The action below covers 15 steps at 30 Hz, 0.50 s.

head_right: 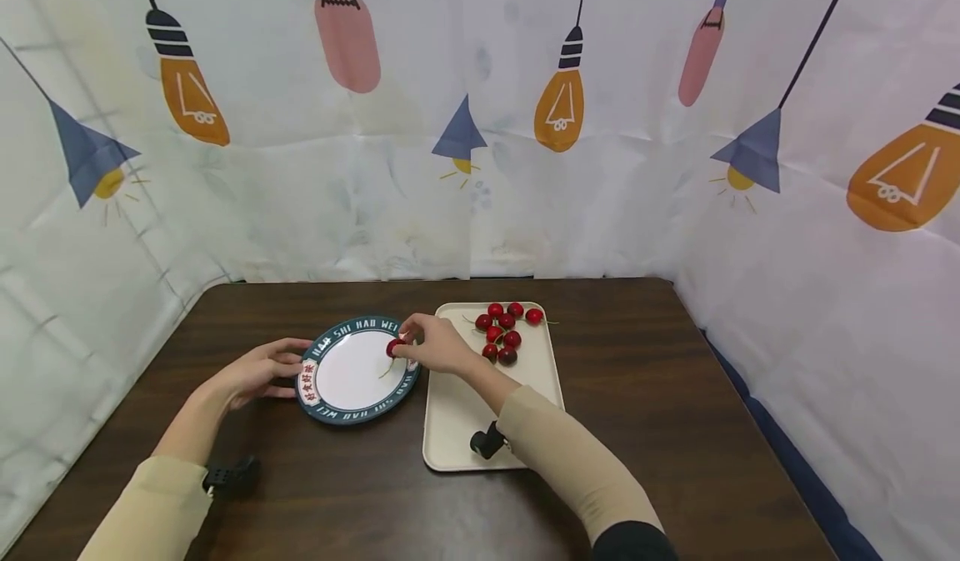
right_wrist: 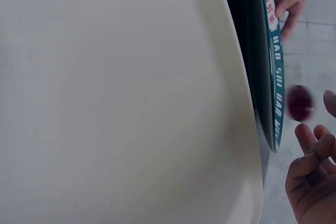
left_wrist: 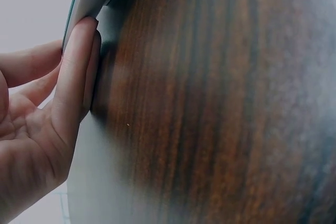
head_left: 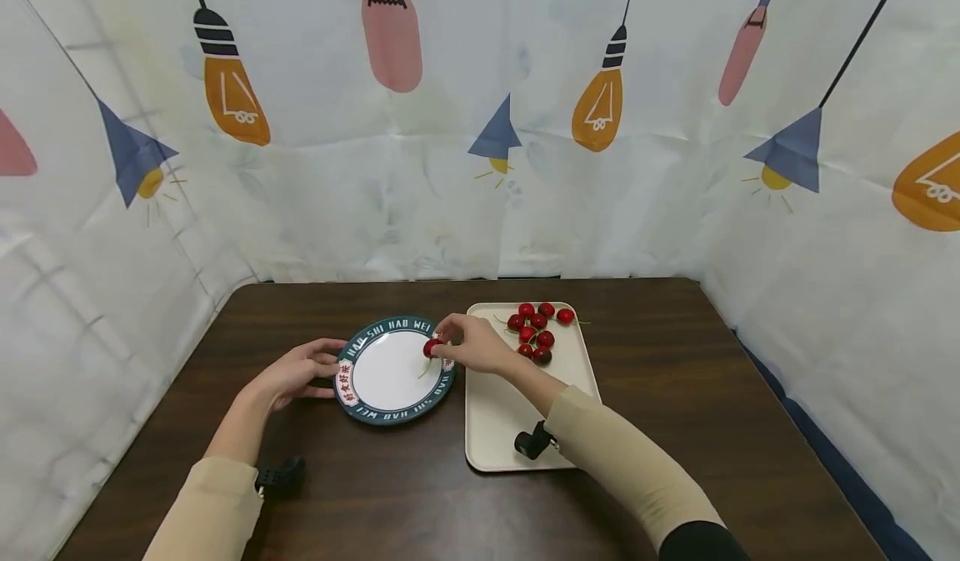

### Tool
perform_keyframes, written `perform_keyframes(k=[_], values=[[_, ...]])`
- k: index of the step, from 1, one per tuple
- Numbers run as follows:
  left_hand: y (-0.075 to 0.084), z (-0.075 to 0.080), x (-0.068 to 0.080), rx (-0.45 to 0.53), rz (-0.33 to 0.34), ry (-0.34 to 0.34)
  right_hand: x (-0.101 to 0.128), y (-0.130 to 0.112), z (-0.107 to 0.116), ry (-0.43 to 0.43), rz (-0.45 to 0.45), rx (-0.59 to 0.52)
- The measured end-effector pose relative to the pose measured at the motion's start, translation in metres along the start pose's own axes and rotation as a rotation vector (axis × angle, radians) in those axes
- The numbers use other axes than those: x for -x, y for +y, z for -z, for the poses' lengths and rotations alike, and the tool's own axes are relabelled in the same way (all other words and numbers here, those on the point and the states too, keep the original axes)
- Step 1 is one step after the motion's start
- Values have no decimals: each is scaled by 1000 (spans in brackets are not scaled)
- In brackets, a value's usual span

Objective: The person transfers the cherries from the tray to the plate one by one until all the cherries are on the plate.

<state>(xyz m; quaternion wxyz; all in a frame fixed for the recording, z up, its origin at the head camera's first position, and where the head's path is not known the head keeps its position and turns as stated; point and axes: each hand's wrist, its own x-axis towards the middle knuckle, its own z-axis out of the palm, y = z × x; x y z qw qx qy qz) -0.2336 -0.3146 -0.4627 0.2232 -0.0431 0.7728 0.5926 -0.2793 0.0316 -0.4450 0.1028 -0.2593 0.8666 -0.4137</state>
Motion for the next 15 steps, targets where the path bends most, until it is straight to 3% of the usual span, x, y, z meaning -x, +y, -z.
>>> perform_keyframes(k=[5,15], values=[[1,1,1,-12,-6,-7,2,0,8,29,-1,-6],[1,0,-1,-12,-8,-8,16,24,40,74,-19,22]])
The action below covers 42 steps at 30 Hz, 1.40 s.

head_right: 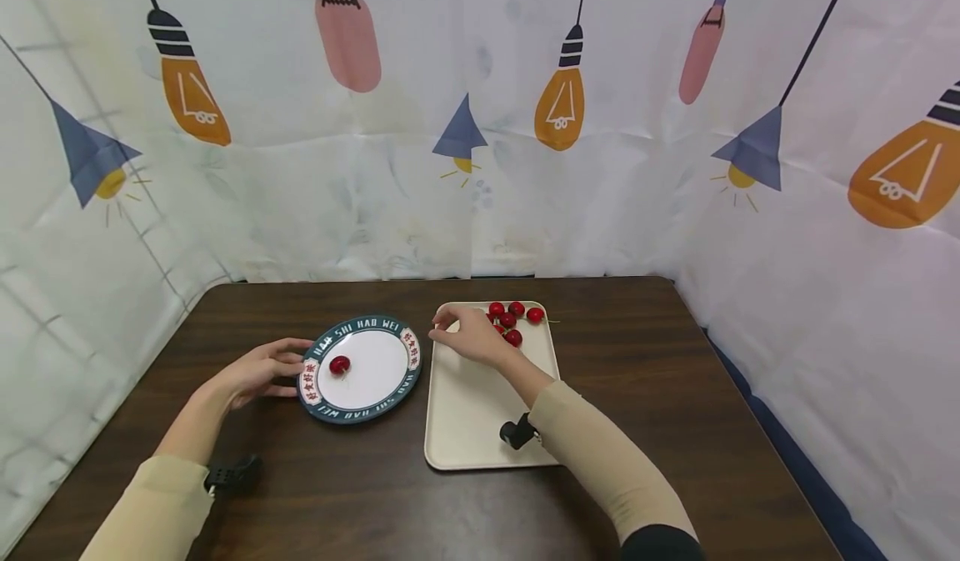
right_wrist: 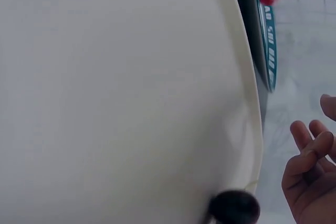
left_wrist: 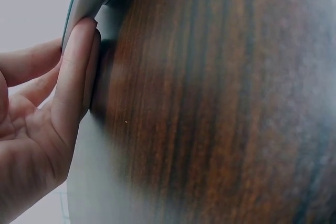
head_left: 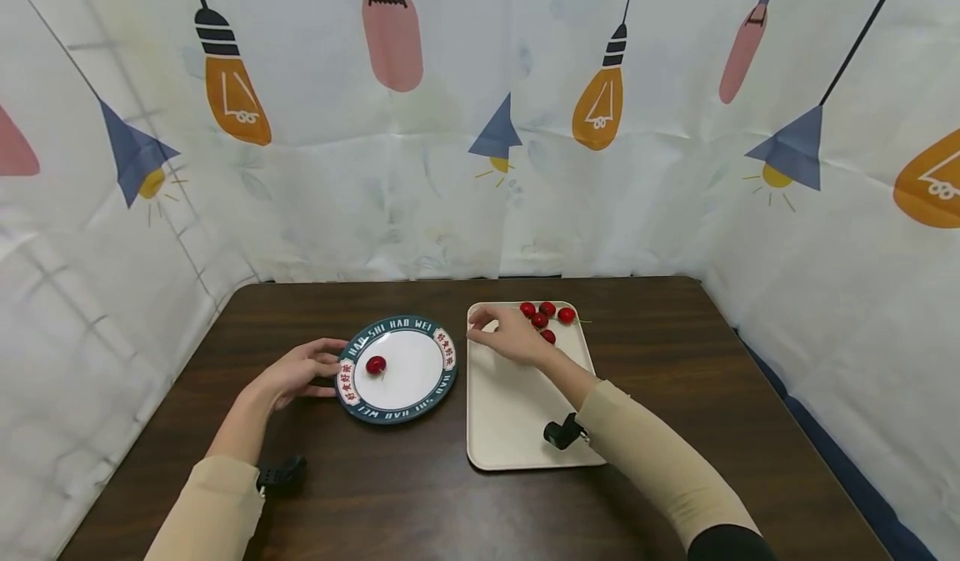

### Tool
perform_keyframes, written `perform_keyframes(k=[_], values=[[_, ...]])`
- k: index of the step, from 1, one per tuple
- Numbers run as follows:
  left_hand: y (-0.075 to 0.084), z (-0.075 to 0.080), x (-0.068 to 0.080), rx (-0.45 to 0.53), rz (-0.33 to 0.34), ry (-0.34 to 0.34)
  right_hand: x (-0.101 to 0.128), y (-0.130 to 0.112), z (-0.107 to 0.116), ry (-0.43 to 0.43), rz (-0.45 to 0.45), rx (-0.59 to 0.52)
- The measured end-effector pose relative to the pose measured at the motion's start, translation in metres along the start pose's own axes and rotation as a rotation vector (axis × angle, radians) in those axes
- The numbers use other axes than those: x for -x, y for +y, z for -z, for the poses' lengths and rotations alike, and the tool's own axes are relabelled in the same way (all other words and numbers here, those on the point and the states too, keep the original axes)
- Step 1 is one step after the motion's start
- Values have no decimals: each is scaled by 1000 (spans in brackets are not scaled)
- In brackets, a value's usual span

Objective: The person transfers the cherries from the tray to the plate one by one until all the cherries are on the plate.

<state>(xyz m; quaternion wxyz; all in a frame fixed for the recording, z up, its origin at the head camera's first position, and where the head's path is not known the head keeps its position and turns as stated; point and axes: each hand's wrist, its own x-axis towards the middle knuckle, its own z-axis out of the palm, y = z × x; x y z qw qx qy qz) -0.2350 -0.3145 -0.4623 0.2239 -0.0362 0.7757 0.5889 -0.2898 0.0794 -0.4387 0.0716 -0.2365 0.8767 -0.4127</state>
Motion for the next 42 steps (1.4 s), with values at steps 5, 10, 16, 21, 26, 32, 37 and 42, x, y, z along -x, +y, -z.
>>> perform_keyframes(k=[5,10,16,21,26,32,37,42], values=[[1,-2,1,-30,-9,24,10,14,18,16,-10,22],[3,-4,1,-38,-12,36,21,24,36,30,6,14],[2,-5,1,-10,2,37,34,35,56,54,-5,-47],[0,-6,1,19,15,38,45,47,75,99,-52,-32],[-2,-5,1,24,10,49,50,56,94,130,-113,-46],[-3,-3,1,41,14,44,55,68,110,170,-161,-33],[-2,-2,2,44,21,51,54,81,113,162,-200,-43],[-3,-1,3,47,26,53,51,94,111,169,-233,-43]])
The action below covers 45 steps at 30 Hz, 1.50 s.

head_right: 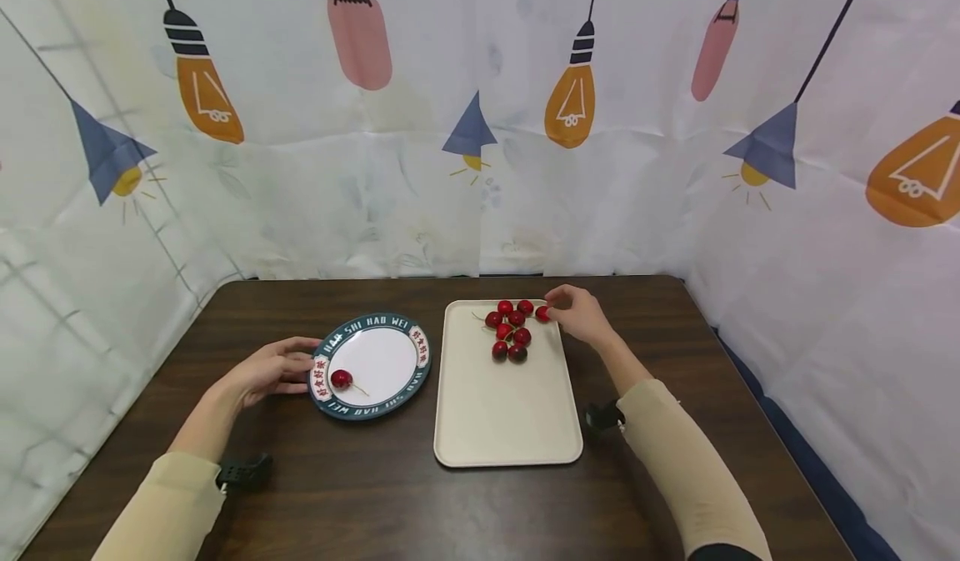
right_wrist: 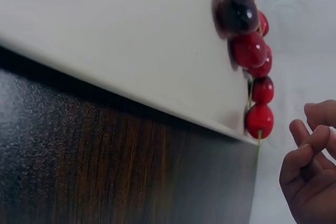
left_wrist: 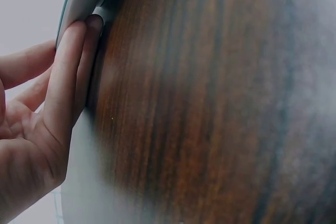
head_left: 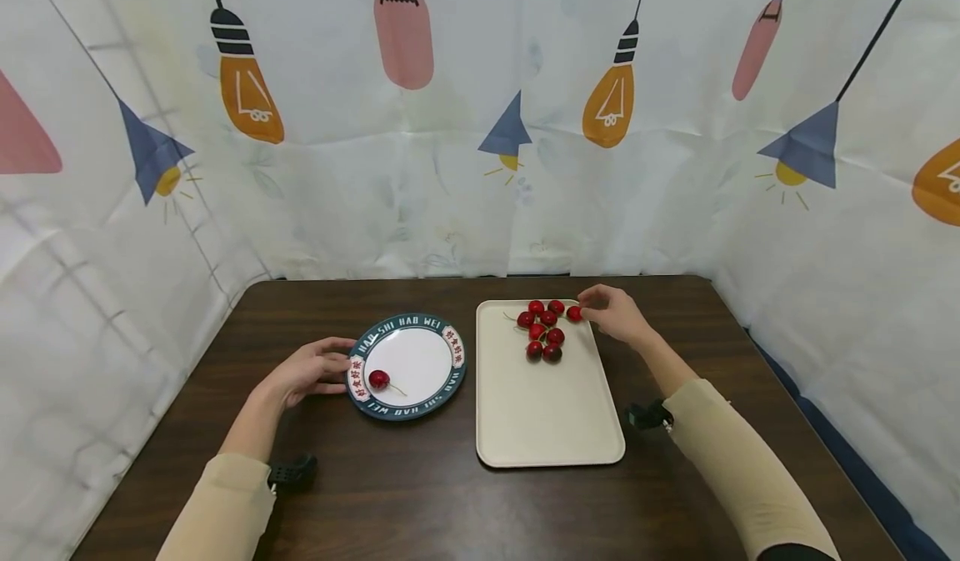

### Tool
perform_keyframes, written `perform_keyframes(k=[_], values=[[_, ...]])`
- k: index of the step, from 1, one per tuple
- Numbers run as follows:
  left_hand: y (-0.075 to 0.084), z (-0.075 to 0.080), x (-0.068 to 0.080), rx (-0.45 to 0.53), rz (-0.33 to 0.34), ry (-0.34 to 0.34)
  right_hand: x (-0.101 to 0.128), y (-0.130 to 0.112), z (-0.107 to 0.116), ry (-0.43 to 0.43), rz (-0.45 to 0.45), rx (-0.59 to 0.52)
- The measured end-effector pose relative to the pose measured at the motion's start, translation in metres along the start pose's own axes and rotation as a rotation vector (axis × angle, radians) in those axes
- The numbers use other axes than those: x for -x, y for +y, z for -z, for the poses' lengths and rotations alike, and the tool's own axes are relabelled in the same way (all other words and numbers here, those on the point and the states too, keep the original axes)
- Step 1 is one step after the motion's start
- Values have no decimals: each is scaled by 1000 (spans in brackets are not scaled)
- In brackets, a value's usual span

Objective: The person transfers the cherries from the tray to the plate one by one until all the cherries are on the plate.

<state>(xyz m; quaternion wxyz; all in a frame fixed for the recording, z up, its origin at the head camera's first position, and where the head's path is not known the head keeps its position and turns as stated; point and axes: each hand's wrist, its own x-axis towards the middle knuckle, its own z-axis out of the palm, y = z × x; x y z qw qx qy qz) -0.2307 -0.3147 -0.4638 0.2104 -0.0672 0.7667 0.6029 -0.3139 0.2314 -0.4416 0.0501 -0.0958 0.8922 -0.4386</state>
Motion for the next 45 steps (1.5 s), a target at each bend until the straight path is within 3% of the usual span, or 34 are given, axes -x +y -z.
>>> perform_keyframes(k=[20,45], values=[[1,-1,1,3,-5,11,-20,12,-15,10,-25,119],[-3,-1,0,20,-7,13,-17,-2,-14,7,16,183]])
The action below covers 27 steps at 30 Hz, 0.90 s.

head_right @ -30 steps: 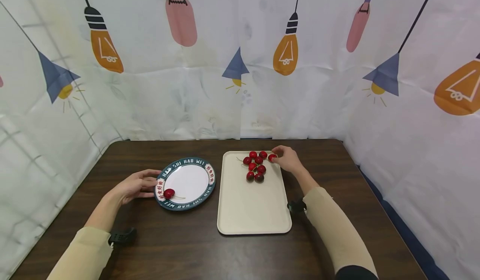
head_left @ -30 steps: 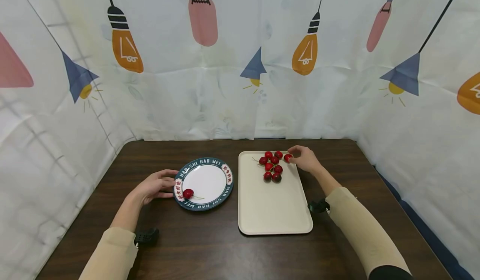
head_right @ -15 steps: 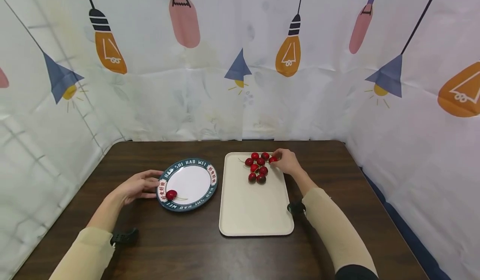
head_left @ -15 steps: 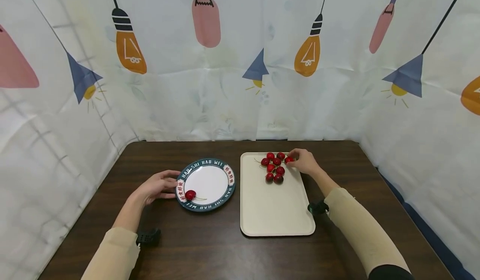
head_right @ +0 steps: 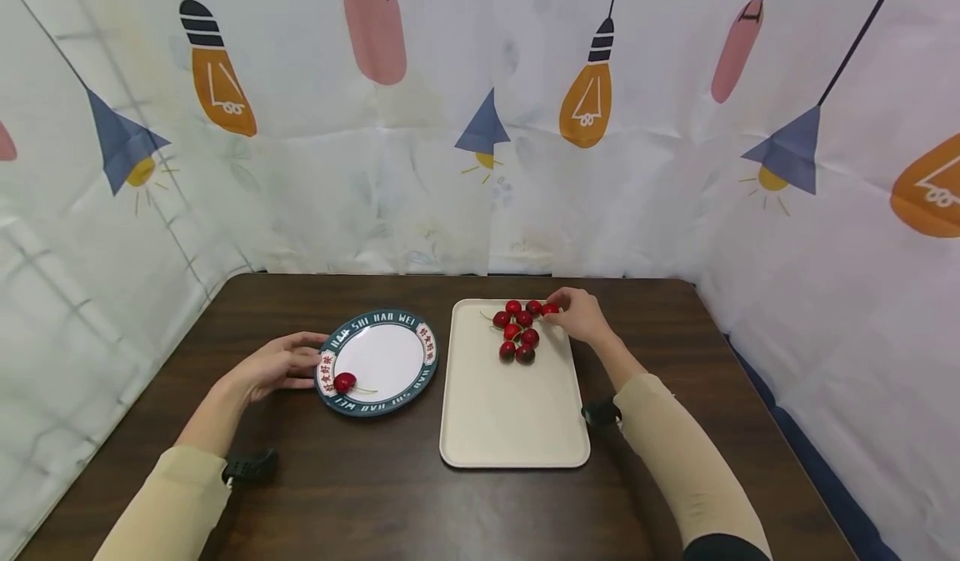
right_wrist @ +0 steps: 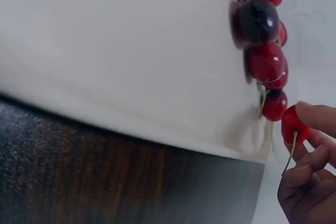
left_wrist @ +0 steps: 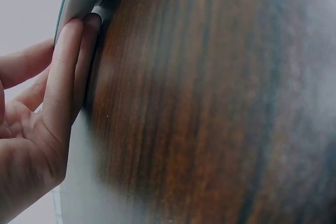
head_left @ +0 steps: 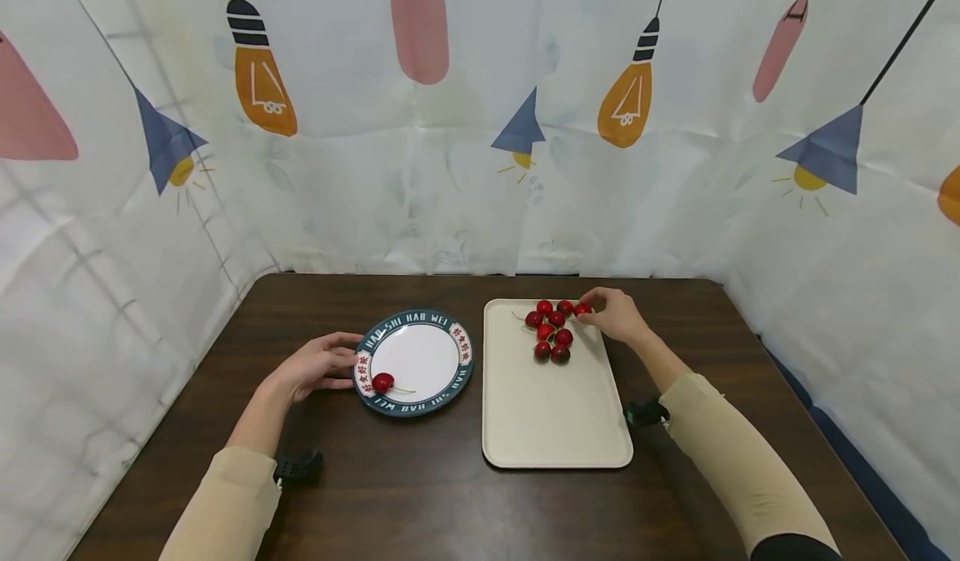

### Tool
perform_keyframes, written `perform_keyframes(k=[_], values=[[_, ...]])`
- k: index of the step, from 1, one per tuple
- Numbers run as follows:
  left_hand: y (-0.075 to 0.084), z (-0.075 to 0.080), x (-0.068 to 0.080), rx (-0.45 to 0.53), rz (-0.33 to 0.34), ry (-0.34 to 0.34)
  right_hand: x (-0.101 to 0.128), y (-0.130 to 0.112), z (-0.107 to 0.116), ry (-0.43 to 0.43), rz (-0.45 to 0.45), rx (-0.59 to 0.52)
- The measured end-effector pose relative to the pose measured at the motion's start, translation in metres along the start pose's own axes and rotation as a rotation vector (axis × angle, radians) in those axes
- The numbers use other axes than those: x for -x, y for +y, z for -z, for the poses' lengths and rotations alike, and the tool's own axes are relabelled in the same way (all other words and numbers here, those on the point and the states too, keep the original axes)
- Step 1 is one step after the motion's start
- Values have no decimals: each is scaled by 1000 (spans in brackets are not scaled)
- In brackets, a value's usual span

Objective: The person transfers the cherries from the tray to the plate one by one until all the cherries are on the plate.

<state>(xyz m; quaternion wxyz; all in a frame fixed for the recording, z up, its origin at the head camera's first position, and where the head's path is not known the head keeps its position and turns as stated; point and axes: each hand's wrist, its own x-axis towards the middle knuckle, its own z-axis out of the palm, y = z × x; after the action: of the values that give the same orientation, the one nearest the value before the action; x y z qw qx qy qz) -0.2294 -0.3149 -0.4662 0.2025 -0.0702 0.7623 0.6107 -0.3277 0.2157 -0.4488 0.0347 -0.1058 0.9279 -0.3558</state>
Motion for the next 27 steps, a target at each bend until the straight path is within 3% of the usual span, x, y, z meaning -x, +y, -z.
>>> perform_keyframes(k=[12,27], values=[[1,2,-2,3,-12,-19,-1,-27,1,31,43,-42],[2,0,-1,3,-12,-13,7,-73,-19,-34,123,-141]])
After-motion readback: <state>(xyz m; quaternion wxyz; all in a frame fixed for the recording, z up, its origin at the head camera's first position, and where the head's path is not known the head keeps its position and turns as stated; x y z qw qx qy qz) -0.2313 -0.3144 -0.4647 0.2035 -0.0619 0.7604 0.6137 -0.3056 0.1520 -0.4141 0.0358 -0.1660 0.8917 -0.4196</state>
